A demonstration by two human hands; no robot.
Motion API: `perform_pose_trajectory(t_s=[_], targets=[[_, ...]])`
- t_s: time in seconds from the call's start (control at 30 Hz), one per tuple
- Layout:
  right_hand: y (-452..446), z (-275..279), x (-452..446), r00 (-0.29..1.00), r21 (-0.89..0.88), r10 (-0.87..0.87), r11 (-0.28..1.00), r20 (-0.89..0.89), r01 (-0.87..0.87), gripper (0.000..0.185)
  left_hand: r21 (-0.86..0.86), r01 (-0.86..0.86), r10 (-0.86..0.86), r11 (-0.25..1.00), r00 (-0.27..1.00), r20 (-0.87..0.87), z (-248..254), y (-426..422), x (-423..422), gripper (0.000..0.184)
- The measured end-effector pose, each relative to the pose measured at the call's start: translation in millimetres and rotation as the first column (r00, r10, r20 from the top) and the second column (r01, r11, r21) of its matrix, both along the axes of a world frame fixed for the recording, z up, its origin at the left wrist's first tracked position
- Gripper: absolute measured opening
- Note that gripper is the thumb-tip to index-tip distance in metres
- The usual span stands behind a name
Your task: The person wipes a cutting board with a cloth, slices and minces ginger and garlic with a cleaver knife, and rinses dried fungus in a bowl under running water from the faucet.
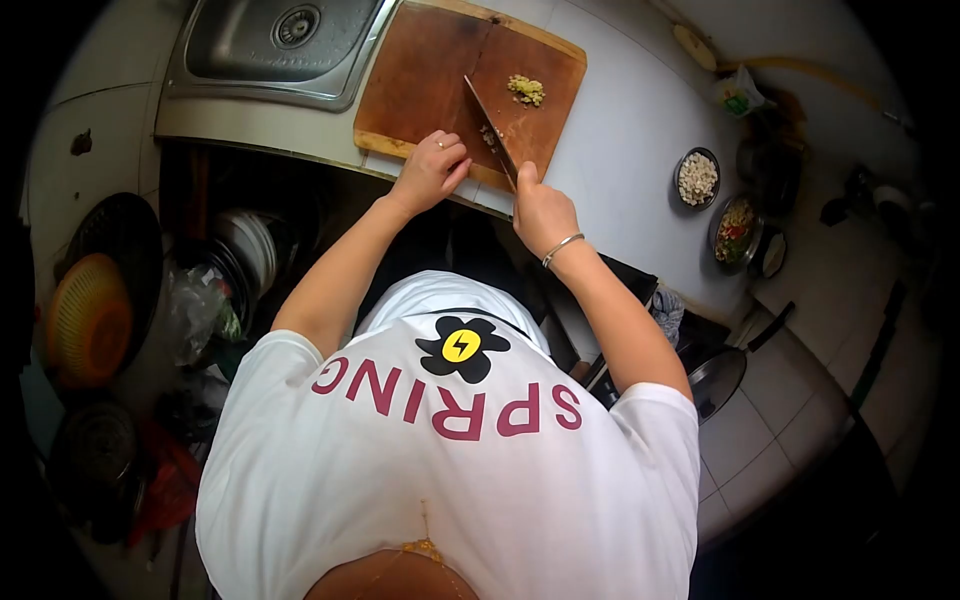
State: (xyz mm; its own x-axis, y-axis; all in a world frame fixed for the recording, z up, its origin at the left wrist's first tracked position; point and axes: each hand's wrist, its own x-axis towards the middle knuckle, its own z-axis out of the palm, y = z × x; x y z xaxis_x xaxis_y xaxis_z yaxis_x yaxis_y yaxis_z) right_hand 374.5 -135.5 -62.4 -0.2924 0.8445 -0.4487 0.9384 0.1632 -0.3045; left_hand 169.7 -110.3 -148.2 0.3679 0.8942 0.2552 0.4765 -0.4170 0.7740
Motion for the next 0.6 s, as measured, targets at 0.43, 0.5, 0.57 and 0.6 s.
perform_pose_trajectory(t_s=[0.43,0.5,0.57,0.6], targets=[[10,14,-7,0.999,0.01,0.005,1.0,-0.048,-0.004,0.026,0.032,0.003,-0.004,0.999,0.999,0.034,-1,0,-2,0.012],[-8,-1,-13,0.998,0.042,-0.047,0.998,-0.03,0.048,0.025,0.046,0.005,-0.007,0.999,0.999,0.04,-1,3,-1,0.012],[-11,-6,-5,1.0,0.051,0.002,0.999,-0.01,-0.002,0.023,0.036,0.014,-0.015,0.999,0.999,0.028,0,1,-2,0.011],[-1,3,-1,1.0,0.046,0.031,0.998,0.003,-0.031,0.023,0.034,0.018,-0.018,0.999,1.0,0.02,-1,0,-2,0.011]])
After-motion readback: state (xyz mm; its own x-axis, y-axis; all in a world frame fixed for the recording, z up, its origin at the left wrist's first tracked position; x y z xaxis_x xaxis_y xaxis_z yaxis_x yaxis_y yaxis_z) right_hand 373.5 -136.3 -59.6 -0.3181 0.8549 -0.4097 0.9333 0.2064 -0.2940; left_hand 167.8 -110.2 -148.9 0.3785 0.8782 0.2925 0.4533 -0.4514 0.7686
